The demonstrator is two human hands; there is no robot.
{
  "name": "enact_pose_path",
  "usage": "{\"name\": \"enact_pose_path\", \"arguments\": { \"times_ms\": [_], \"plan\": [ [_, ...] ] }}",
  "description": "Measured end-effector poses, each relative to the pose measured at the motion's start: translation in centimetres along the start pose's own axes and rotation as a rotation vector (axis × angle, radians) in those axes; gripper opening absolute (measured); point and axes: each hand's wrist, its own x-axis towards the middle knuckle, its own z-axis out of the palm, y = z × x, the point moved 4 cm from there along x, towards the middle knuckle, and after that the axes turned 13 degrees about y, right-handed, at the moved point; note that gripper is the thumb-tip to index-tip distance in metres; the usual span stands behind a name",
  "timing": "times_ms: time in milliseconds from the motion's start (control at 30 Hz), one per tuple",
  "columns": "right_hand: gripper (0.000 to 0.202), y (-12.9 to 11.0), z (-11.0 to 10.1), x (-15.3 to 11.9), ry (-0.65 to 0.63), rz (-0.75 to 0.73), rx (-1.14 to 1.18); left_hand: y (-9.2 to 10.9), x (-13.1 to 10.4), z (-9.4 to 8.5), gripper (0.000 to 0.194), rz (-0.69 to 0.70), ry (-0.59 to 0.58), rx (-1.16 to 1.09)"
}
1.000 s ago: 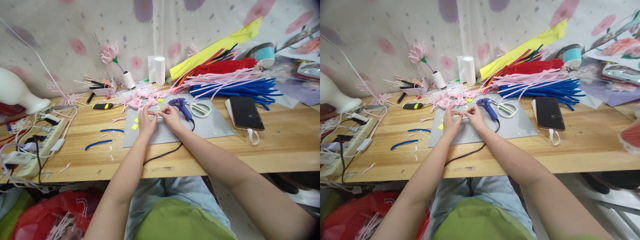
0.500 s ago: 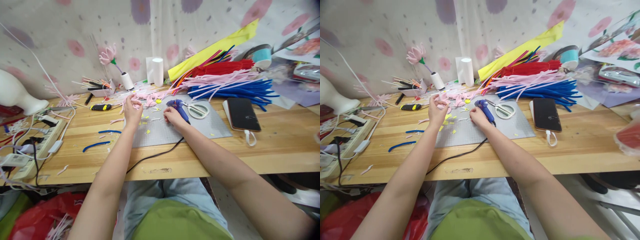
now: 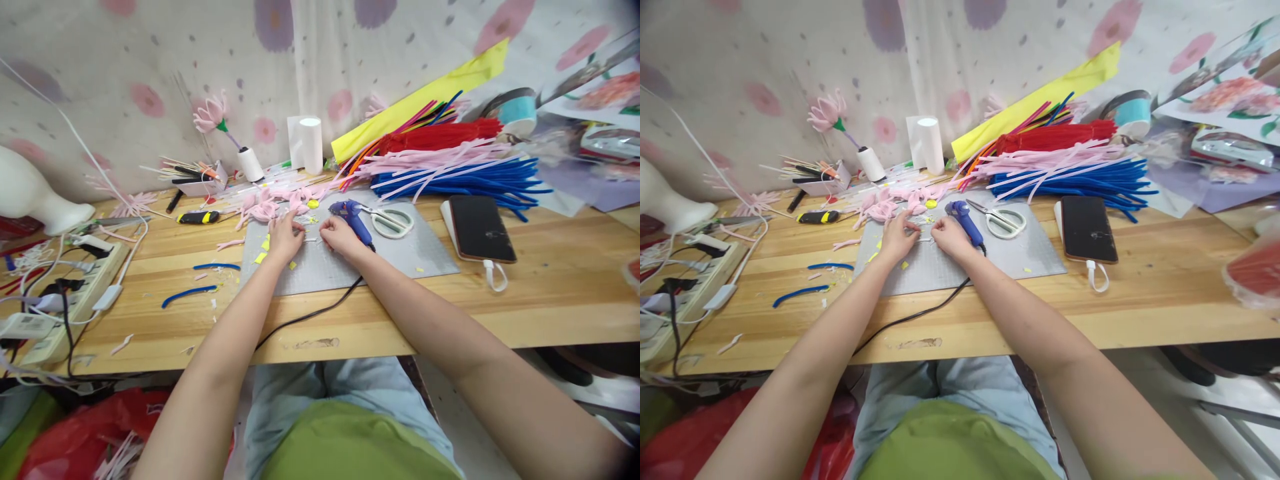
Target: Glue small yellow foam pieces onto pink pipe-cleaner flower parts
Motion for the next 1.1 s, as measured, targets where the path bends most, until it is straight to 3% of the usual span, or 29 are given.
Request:
{"name": "enact_pose_path", "arguments": {
  "times_ms": [167, 333, 567, 767, 900, 1100],
  "plan": [
    [0.004, -0.2, -0.1, -0.2, 0.014, -0.026, -0.08, -0.4, -0.4, -0.2, 0.056, 0.028, -0.01, -0.082],
    [0.007, -0.7, -0.2, -0.6, 0.039, -0.11, -0.179, -1.5, -0.3, -0.6, 0.046, -0.053, 0.145, -0.211],
    [0.016, -0.8, 0.2, -1.2, 0.031, -0.211, -0.247, -3.4, -0.4, -4.3, 0.039, -0.161, 0.41, -0.274],
    [0.014, -1.1, 0.6, -1.6, 0.068, -0.326, -0.264, -5.4, -3.4, -5.5, 0.034, -0.35, 0.439, -0.315],
    [0.013, -1.4, 0.2, -1.8, 0.119, -0.34, -0.237, -5.1, -4.3, -6.0, 0.02, -0.31, 0.478, -0.339],
    [0.022, -2.1, -0.6, -2.4, 0.259, -0.378, -0.137, -5.1, -4.4, -6.7, 0.019, -0.267, 0.615, -0.31]
  ]
}}
